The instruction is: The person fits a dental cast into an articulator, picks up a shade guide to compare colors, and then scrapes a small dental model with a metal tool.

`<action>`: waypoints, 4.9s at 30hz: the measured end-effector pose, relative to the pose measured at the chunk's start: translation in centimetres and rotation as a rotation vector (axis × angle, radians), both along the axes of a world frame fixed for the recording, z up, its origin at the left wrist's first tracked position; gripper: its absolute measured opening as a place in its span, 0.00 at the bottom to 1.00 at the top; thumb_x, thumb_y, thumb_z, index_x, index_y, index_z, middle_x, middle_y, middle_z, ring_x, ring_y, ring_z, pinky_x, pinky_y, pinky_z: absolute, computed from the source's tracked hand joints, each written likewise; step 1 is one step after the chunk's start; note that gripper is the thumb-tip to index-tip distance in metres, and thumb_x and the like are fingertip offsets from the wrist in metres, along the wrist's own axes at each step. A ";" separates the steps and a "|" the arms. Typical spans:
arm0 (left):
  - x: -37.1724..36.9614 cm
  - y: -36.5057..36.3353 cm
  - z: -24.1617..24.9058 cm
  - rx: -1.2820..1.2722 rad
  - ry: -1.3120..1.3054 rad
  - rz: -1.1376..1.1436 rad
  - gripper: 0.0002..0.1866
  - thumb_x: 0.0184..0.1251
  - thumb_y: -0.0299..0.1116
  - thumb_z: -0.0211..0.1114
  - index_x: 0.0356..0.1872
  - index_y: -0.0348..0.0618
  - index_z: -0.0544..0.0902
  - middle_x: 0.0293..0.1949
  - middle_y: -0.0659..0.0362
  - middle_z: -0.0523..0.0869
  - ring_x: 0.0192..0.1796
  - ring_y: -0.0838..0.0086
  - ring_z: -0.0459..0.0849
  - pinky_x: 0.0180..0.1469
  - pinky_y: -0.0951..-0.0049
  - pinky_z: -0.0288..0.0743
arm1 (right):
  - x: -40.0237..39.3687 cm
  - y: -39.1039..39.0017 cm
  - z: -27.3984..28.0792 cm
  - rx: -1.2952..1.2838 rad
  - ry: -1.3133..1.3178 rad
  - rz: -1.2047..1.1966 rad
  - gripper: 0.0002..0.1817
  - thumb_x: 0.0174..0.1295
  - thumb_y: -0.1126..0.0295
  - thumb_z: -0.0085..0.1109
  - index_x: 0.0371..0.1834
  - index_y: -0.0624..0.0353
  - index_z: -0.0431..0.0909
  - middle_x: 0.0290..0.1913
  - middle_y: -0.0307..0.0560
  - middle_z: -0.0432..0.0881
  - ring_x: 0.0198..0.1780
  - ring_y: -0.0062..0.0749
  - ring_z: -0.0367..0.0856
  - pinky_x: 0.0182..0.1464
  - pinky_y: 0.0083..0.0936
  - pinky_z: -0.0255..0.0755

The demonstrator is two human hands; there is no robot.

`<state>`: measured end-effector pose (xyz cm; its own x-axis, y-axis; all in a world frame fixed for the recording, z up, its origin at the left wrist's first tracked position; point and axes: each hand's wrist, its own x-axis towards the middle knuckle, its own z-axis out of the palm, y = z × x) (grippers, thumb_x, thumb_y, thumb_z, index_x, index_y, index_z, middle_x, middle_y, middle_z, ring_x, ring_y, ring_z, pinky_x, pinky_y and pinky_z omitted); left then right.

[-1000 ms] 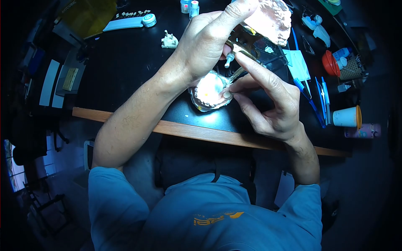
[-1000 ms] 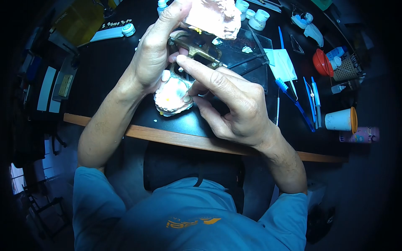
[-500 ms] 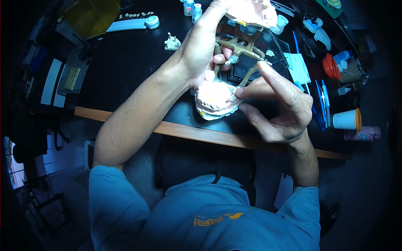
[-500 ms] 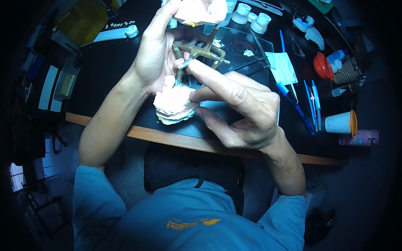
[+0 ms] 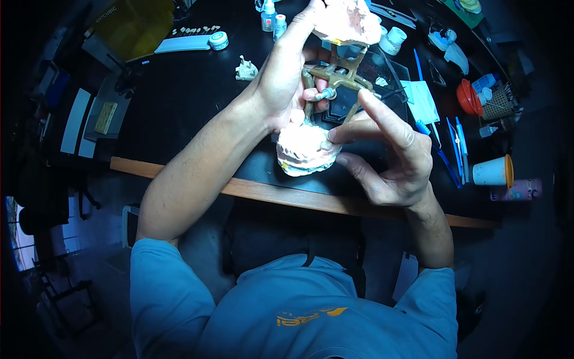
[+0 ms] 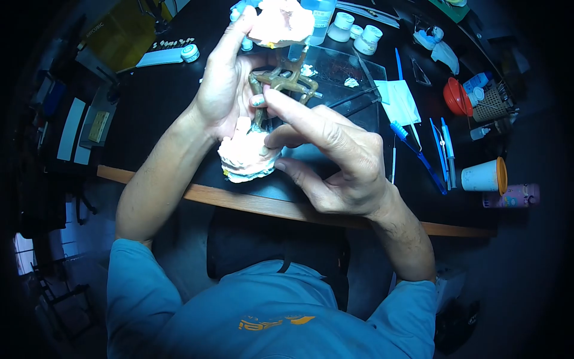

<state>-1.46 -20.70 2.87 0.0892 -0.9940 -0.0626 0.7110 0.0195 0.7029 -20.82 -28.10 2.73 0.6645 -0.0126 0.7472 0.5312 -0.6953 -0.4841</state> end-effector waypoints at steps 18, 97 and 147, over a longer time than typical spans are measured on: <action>-0.4 1.3 0.7 0.055 -0.154 0.090 0.55 0.70 0.82 0.47 0.62 0.27 0.76 0.41 0.53 0.88 0.31 0.77 0.84 0.31 0.78 0.81 | -0.5 -0.1 0.2 -0.014 0.039 -0.013 0.53 0.55 0.83 0.78 0.83 0.77 0.54 0.50 0.67 0.90 0.51 0.41 0.93 0.51 0.31 0.89; 0.2 1.0 0.8 -0.110 -0.118 0.360 0.57 0.67 0.85 0.44 0.66 0.35 0.83 0.53 0.52 0.86 0.41 0.64 0.82 0.45 0.62 0.81 | 0.4 1.8 -1.1 0.200 0.184 -0.278 0.52 0.42 0.56 0.93 0.71 0.62 0.75 0.51 0.50 0.78 0.44 0.31 0.86 0.40 0.24 0.89; 3.2 1.4 0.1 -0.465 -0.611 -0.098 0.65 0.42 0.49 0.88 0.83 0.36 0.62 0.80 0.45 0.68 0.77 0.47 0.75 0.73 0.46 0.78 | -0.9 1.6 -0.3 0.348 0.013 -0.251 0.40 0.45 0.52 0.91 0.55 0.69 0.83 0.47 0.54 0.90 0.45 0.35 0.92 0.41 0.32 0.91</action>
<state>1.76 -19.28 2.94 -0.1157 -0.9111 0.3956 0.2135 0.3662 0.9057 -21.77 -26.52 2.39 0.6178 -0.4249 0.6616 0.3588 -0.5964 -0.7180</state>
